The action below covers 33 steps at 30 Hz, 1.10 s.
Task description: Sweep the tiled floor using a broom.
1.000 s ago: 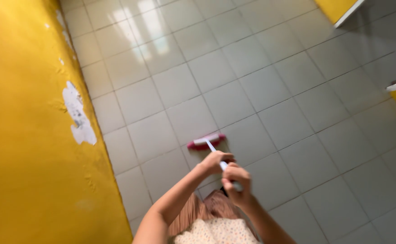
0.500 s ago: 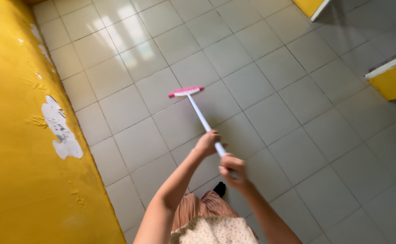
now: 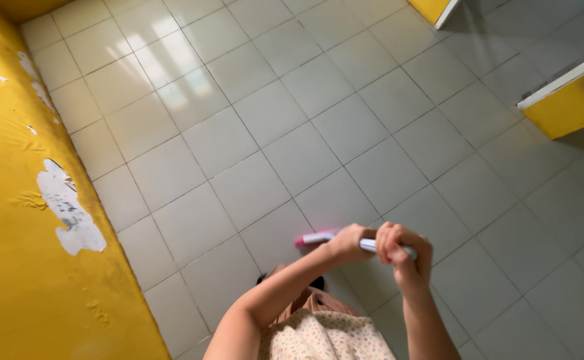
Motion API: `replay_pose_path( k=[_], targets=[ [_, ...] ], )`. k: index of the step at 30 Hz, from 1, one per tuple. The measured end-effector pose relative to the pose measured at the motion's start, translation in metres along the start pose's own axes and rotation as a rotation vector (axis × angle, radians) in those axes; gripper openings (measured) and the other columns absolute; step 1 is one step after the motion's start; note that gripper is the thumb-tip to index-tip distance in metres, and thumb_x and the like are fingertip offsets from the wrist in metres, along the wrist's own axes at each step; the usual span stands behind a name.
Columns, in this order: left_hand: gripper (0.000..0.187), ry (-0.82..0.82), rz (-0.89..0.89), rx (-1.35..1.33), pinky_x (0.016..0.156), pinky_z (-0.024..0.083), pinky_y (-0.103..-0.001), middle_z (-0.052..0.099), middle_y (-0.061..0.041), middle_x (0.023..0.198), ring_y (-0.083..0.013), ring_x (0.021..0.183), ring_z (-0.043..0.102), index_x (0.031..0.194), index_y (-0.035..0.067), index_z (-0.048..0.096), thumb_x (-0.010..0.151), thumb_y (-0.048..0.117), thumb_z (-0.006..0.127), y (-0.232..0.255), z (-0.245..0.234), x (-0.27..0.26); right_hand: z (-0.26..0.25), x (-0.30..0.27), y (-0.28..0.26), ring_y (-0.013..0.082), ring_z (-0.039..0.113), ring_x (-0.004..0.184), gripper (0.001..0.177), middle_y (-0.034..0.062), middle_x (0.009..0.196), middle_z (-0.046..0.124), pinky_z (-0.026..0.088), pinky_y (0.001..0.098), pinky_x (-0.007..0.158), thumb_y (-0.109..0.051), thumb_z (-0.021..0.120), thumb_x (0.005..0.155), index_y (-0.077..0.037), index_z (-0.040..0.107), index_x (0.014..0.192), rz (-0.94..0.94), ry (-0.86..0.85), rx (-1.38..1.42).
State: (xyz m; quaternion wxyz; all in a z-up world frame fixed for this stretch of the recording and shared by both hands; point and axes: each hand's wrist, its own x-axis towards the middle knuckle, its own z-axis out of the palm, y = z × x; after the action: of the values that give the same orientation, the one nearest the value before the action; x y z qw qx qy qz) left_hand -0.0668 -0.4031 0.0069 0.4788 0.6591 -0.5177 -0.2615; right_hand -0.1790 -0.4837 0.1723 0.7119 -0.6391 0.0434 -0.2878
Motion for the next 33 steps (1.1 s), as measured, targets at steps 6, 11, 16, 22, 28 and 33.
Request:
replay_pose_path(
  k=[6, 11, 16, 22, 28, 33],
  targets=[
    [0.016, 0.060, -0.042, 0.137, 0.063, 0.054, -0.042, 0.069, -0.011, 0.072, -0.0343, 0.068, 0.068, 0.089, 0.011, 0.068, 0.081, 0.024, 0.072, -0.072, -0.033, 0.003, 0.022, 0.009, 0.051, 0.0155, 0.049, 0.062, 0.020, 0.0040, 0.064, 0.051, 0.042, 0.0298, 0.063, -0.008, 0.051, 0.085, -0.006, 0.044, 0.066, -0.186, -0.129, -0.090],
    [0.020, 0.085, -0.173, 0.178, 0.060, 0.052, -0.041, 0.065, -0.009, 0.067, -0.0300, 0.060, 0.065, 0.080, 0.009, 0.061, 0.093, 0.023, 0.066, -0.121, -0.063, 0.015, 0.033, 0.018, 0.116, 0.0157, 0.052, 0.057, 0.016, 0.0035, 0.062, 0.050, 0.045, 0.0356, 0.069, -0.010, 0.053, 0.079, -0.008, 0.044, 0.066, -0.284, -0.117, -0.114],
    [0.024, 0.187, -0.152, 0.288, 0.064, 0.052, -0.043, 0.063, -0.011, 0.067, -0.0332, 0.066, 0.062, 0.073, 0.008, 0.061, 0.089, 0.020, 0.074, -0.213, -0.092, 0.052, 0.037, 0.070, 0.149, 0.0200, 0.049, 0.061, 0.013, 0.0056, 0.066, 0.048, 0.043, 0.0358, 0.067, -0.010, 0.054, 0.079, -0.006, 0.046, 0.069, -0.256, -0.142, -0.188],
    [0.026, 0.180, -0.046, 0.428, 0.079, 0.052, -0.046, 0.067, -0.009, 0.068, -0.0320, 0.072, 0.065, 0.066, 0.011, 0.065, 0.068, 0.028, 0.085, -0.219, -0.114, 0.117, -0.010, 0.097, 0.180, 0.0183, 0.046, 0.067, 0.015, 0.0048, 0.069, 0.046, 0.042, 0.0346, 0.066, -0.009, 0.056, 0.083, -0.004, 0.048, 0.071, -0.104, -0.175, -0.226],
    [0.024, -0.185, -0.155, 0.315, 0.071, 0.056, -0.042, 0.071, -0.008, 0.073, -0.0306, 0.077, 0.069, 0.075, 0.015, 0.073, 0.072, 0.037, 0.083, -0.060, -0.077, 0.198, -0.110, 0.114, 0.036, 0.0161, 0.041, 0.065, 0.021, 0.0062, 0.069, 0.050, 0.036, 0.0352, 0.061, -0.014, 0.056, 0.083, -0.006, 0.047, 0.066, -0.038, -0.041, -0.013],
    [0.028, -0.421, 0.060, 0.047, 0.072, 0.058, -0.042, 0.075, -0.007, 0.083, -0.0310, 0.077, 0.072, 0.097, 0.019, 0.073, 0.080, 0.041, 0.076, 0.019, -0.004, 0.217, -0.157, 0.111, -0.042, 0.0151, 0.039, 0.054, 0.017, 0.0073, 0.059, 0.051, 0.036, 0.0391, 0.061, -0.010, 0.050, 0.084, -0.001, 0.053, 0.070, -0.111, 0.076, 0.175]
  ],
)
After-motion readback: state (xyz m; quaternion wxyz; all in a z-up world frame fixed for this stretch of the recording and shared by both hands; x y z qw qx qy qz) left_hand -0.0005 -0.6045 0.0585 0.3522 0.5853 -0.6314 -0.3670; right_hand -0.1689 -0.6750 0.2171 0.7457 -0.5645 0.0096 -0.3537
